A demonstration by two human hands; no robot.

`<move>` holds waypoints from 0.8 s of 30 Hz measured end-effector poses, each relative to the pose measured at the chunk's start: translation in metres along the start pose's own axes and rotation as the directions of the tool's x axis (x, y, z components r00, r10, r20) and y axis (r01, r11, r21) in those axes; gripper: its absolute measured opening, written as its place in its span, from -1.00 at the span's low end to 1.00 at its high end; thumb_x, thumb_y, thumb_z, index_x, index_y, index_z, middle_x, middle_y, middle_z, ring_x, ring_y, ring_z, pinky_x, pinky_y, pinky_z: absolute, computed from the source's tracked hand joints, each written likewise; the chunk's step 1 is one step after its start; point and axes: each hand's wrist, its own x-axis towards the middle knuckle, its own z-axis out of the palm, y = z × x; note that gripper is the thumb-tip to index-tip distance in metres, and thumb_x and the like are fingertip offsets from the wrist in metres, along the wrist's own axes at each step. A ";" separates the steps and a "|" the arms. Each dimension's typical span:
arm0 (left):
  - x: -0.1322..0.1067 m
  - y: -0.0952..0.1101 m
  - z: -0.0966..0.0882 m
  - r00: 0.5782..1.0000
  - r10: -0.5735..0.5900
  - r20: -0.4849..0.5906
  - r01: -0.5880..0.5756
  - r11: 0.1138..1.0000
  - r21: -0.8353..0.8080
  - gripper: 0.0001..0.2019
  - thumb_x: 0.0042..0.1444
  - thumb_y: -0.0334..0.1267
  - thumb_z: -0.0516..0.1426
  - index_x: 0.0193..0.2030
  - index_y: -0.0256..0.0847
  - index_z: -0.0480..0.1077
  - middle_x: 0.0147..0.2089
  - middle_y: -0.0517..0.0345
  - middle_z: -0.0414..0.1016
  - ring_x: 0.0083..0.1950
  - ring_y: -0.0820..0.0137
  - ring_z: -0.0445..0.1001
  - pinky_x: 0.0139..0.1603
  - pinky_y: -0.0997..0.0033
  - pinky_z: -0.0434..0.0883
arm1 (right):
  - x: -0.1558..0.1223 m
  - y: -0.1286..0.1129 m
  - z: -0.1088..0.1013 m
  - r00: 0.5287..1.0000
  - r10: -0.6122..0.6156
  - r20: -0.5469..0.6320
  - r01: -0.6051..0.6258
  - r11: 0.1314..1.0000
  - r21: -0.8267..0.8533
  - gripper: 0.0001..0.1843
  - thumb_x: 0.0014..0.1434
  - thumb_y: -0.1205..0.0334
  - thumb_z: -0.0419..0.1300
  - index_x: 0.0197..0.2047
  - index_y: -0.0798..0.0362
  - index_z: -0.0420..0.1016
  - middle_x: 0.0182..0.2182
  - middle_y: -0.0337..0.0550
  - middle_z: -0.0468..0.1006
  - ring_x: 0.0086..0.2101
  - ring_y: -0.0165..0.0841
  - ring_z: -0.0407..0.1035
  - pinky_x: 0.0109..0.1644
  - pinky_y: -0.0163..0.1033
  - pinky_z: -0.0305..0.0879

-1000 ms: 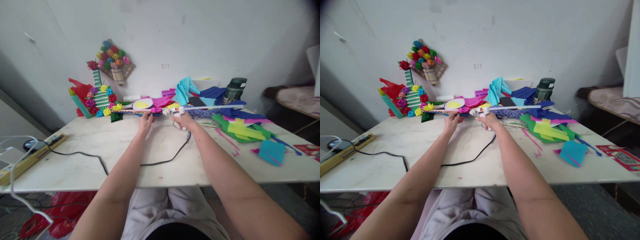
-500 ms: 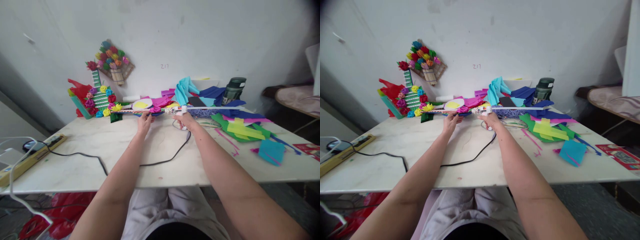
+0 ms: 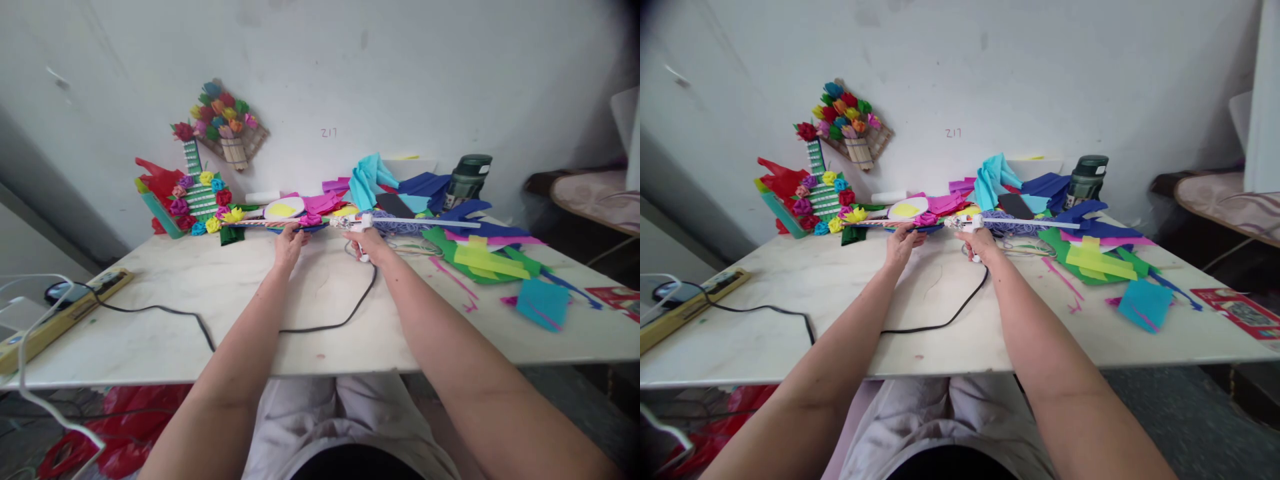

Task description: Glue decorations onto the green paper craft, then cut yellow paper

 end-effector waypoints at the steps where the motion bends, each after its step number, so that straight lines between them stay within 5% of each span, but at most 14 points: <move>1: 0.000 0.000 0.000 1.000 0.000 0.000 0.000 1.000 -0.002 -0.70 -0.07 -0.29 0.12 -0.15 -0.30 0.28 -0.48 0.13 0.49 -0.37 0.32 0.53 -0.21 0.22 0.47 | 0.000 0.000 0.000 1.000 -0.002 0.002 0.002 1.000 0.001 -0.65 -0.15 0.11 0.33 -0.57 0.07 0.21 -0.81 -0.41 0.21 -0.85 -0.54 0.06 -0.82 -0.39 0.09; 24: 0.000 0.002 0.000 1.000 0.000 -0.009 0.001 1.000 0.010 -0.75 -0.02 -0.25 0.11 -0.18 -0.28 0.29 -0.49 0.16 0.48 -0.38 0.36 0.53 -0.25 0.28 0.47 | 0.000 0.001 -0.005 0.999 -0.029 0.044 0.031 0.999 -0.031 -0.78 -0.15 0.23 0.26 -0.55 0.08 0.25 -0.82 -0.41 0.22 -0.85 -0.53 0.04 -0.81 -0.37 0.11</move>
